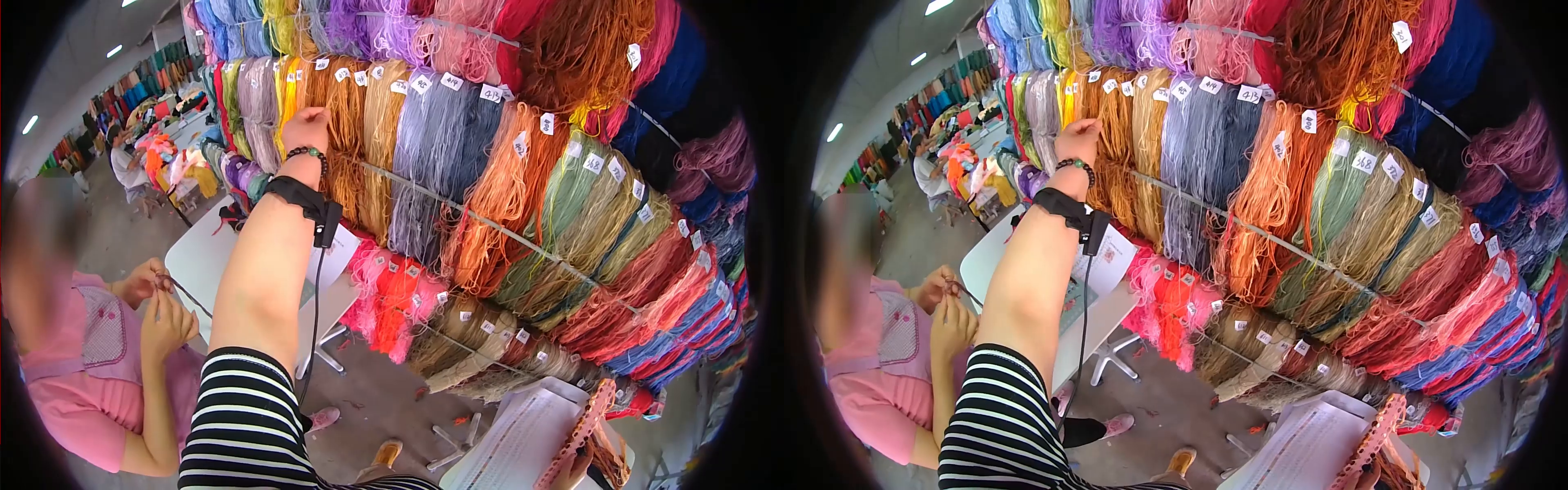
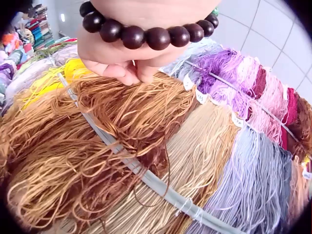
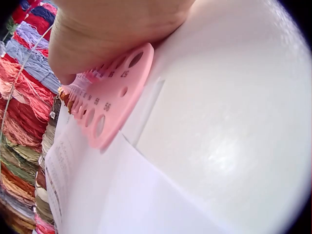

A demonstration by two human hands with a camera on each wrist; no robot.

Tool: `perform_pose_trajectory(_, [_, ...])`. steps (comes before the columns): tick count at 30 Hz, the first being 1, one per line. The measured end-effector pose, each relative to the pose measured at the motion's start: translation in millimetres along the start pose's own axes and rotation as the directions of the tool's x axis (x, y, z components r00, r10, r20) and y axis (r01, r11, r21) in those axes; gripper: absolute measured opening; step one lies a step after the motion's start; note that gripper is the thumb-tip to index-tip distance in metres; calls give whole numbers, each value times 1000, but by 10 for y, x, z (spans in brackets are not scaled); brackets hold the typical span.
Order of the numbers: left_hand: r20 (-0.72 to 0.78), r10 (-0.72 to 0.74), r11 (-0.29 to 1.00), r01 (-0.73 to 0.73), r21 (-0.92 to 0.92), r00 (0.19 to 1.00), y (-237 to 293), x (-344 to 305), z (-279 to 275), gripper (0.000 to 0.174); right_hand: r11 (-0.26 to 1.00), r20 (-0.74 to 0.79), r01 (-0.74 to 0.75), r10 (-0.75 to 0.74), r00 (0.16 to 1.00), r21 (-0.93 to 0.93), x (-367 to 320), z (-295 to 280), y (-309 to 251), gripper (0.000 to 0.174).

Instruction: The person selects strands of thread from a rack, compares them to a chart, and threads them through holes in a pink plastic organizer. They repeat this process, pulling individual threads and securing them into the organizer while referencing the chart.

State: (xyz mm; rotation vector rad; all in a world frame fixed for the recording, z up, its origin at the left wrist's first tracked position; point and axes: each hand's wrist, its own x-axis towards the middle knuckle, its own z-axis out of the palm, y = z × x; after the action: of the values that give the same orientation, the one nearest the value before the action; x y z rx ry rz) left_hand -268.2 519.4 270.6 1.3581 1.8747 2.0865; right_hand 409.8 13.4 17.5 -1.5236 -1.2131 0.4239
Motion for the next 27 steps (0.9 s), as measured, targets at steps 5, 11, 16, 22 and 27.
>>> perform_pose_trajectory(5, [150, -219, 907, 258, -333, 964, 57, -16, -138, 18, 998, 0, -61, 61, 998, 31, -26, -48, 123, 55])
perform_pose_trajectory(11, [307, -333, 785, 442, -433, 892, 116, -38, -196, 26, 996, -14, -84, 84, 996, -30, -16, -32, 87, 56])
perform_pose_trajectory(16, [308, -308, 803, 420, -424, 900, 93, -46, -220, 23, 997, -6, -70, 70, 998, -25, -5, -23, 84, 57])
perform_pose_trajectory(22, [293, -235, 832, 348, -432, 927, 87, -26, -233, 15, 995, 2, -78, 78, 997, -60, 2, -43, 115, 59])
perform_pose_trajectory(27, [283, -229, 856, 331, -396, 931, 176, -45, -262, 13, 992, -11, -86, 85, 996, -88, -20, -80, 216, 60])
